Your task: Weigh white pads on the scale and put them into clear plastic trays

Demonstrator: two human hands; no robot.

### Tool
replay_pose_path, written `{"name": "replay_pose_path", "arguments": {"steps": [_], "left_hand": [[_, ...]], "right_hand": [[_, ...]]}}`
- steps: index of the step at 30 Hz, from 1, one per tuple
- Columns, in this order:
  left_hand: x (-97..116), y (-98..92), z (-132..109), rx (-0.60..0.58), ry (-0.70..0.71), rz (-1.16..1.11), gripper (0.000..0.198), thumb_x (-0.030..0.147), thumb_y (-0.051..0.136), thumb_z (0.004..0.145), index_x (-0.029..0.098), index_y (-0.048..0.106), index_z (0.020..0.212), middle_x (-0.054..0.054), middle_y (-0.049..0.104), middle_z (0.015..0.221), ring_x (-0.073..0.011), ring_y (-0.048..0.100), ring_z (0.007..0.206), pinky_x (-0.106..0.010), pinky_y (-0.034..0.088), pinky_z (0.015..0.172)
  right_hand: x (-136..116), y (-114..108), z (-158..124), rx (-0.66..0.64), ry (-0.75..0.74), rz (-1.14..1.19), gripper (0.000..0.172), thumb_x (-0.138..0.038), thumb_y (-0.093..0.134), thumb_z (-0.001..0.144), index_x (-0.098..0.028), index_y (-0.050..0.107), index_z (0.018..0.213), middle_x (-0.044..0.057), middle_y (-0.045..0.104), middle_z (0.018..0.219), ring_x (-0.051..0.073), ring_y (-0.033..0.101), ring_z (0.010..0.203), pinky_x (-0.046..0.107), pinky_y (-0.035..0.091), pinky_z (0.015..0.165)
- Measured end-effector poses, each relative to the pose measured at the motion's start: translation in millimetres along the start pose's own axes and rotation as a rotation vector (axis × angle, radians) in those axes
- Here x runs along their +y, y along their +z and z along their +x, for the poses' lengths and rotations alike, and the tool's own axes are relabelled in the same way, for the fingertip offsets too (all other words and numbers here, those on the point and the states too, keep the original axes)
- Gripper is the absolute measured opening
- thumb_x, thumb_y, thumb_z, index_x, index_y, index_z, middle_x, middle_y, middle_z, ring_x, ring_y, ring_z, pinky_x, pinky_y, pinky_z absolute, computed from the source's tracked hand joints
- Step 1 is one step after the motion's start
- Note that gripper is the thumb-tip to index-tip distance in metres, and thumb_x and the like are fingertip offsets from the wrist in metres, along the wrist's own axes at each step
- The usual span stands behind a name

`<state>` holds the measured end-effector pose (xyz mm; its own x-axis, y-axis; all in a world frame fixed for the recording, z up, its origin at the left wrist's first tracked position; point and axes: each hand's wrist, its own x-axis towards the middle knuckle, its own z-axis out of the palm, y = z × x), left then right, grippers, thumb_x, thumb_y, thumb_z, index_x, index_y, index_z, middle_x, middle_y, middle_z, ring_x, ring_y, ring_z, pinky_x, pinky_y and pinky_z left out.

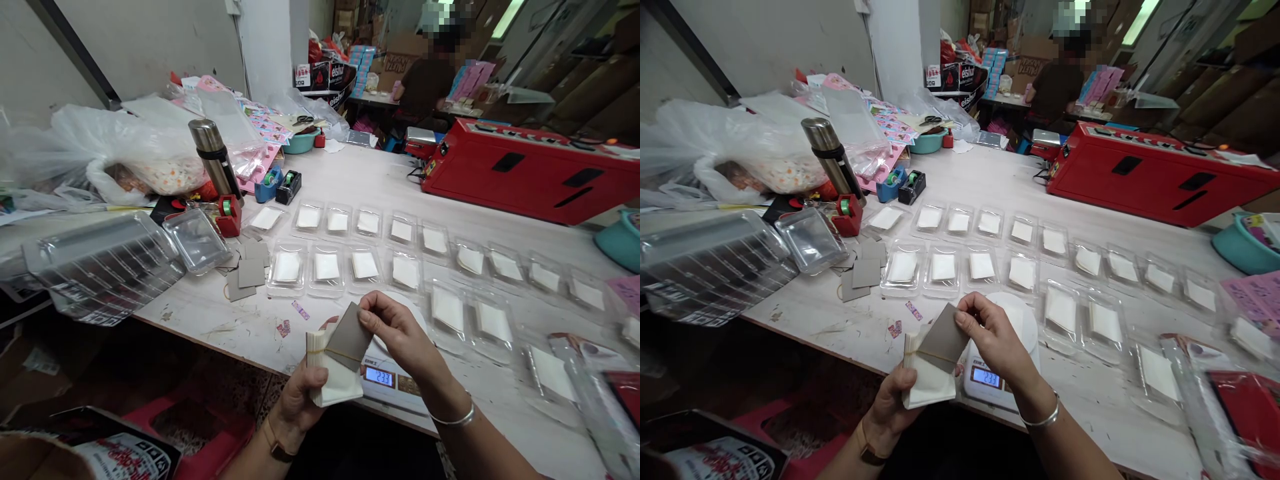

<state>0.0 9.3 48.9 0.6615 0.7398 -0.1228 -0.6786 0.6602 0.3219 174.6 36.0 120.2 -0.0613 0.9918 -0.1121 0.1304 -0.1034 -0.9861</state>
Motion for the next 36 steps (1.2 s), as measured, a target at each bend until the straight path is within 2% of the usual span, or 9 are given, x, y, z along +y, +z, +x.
{"name": "replay_pose_path", "arguments": {"steps": [7, 11, 14, 18, 21, 23, 28, 33, 36], "left_hand": [[7, -10.7, -3, 0.028, -0.006, -0.137, 0.044, 0.025, 0.075, 0.066, 0.008, 0.071, 0.107, -0.011, 0.076, 0.101, -0.0233, 0.07, 0.094, -0.03, 0.049, 0.09], [17, -15.1, -7, 0.032, 0.034, -0.156, 0.048, 0.024, 0.075, 0.066, 0.013, 0.07, 0.112, -0.01, 0.075, 0.107, -0.023, 0.07, 0.096, -0.03, 0.05, 0.089], [25, -23.6, -14, 0.046, 0.075, -0.139, 0.047, 0.026, 0.075, 0.066, 0.014, 0.07, 0.111, -0.01, 0.074, 0.109, -0.0243, 0.07, 0.096, -0.032, 0.051, 0.087], [36, -44.3, -29, 0.073, 0.126, -0.146, 0.041, 0.028, 0.075, 0.069, 0.016, 0.072, 0.108, -0.01, 0.072, 0.113, -0.0248, 0.068, 0.099, -0.033, 0.05, 0.09], [43, -60.3, -41, 0.098, 0.157, -0.167, 0.044, 0.029, 0.075, 0.069, 0.015, 0.071, 0.111, -0.012, 0.071, 0.117, -0.026, 0.067, 0.102, -0.034, 0.049, 0.092], [47, -67.7, -48, 0.108, 0.175, -0.186, 0.045, 0.028, 0.074, 0.069, 0.014, 0.071, 0.111, -0.012, 0.071, 0.115, -0.0261, 0.067, 0.102, -0.034, 0.049, 0.092], [48, -85.9, -62, 0.172, 0.239, -0.204, 0.063, 0.029, 0.075, 0.066, 0.018, 0.062, 0.126, -0.011, 0.074, 0.106, -0.0264, 0.068, 0.095, -0.034, 0.05, 0.084], [38, -109.8, -67, 0.224, 0.32, -0.25, 0.072, 0.035, 0.074, 0.063, 0.017, 0.058, 0.131, -0.012, 0.074, 0.1, -0.0269, 0.069, 0.09, -0.033, 0.051, 0.081], [41, -103.7, -69, 0.233, 0.296, -0.257, 0.074, 0.033, 0.075, 0.064, 0.018, 0.055, 0.134, -0.011, 0.075, 0.102, -0.026, 0.069, 0.092, -0.032, 0.051, 0.083]], "right_hand": [[6, 11, -3, 0.298, -0.092, 0.202, 0.023, -0.042, 0.065, 0.086, -0.021, 0.057, 0.086, -0.002, 0.05, 0.074, 0.012, 0.043, 0.067, 0.023, 0.039, 0.061], [7, 15, 7, 0.356, -0.081, 0.407, 0.022, -0.04, 0.07, 0.083, -0.022, 0.059, 0.088, -0.002, 0.053, 0.076, 0.011, 0.044, 0.065, 0.021, 0.04, 0.059], [3, 16, 21, 0.265, 0.04, 0.584, 0.022, -0.037, 0.074, 0.078, -0.02, 0.06, 0.083, -0.002, 0.052, 0.071, 0.009, 0.044, 0.059, 0.021, 0.04, 0.055], [-3, 23, 41, -0.007, 0.295, 0.886, 0.016, -0.024, 0.073, 0.073, -0.019, 0.06, 0.081, -0.006, 0.041, 0.062, 0.006, 0.034, 0.049, 0.018, 0.035, 0.047], [-2, 33, 55, -0.115, 0.341, 0.963, 0.017, -0.021, 0.071, 0.071, -0.018, 0.06, 0.084, -0.008, 0.037, 0.062, 0.004, 0.028, 0.046, 0.017, 0.031, 0.045], [2, 42, 69, -0.145, 0.328, 0.86, 0.018, -0.026, 0.07, 0.072, -0.018, 0.058, 0.084, -0.008, 0.036, 0.062, 0.005, 0.026, 0.046, 0.019, 0.03, 0.045], [17, 79, 128, -0.083, 0.175, 0.139, 0.035, -0.051, 0.063, 0.076, -0.02, 0.049, 0.072, -0.006, 0.041, 0.061, 0.008, 0.033, 0.049, 0.022, 0.029, 0.045], [10, 136, 200, -0.085, 0.074, -0.073, 0.017, -0.035, 0.061, 0.077, -0.019, 0.054, 0.076, -0.003, 0.049, 0.063, 0.012, 0.042, 0.057, 0.025, 0.036, 0.052], [-3, 152, 219, -0.03, -0.03, -0.165, 0.012, -0.024, 0.06, 0.078, -0.019, 0.058, 0.089, 0.003, 0.059, 0.089, 0.015, 0.051, 0.076, 0.03, 0.043, 0.071]]}}
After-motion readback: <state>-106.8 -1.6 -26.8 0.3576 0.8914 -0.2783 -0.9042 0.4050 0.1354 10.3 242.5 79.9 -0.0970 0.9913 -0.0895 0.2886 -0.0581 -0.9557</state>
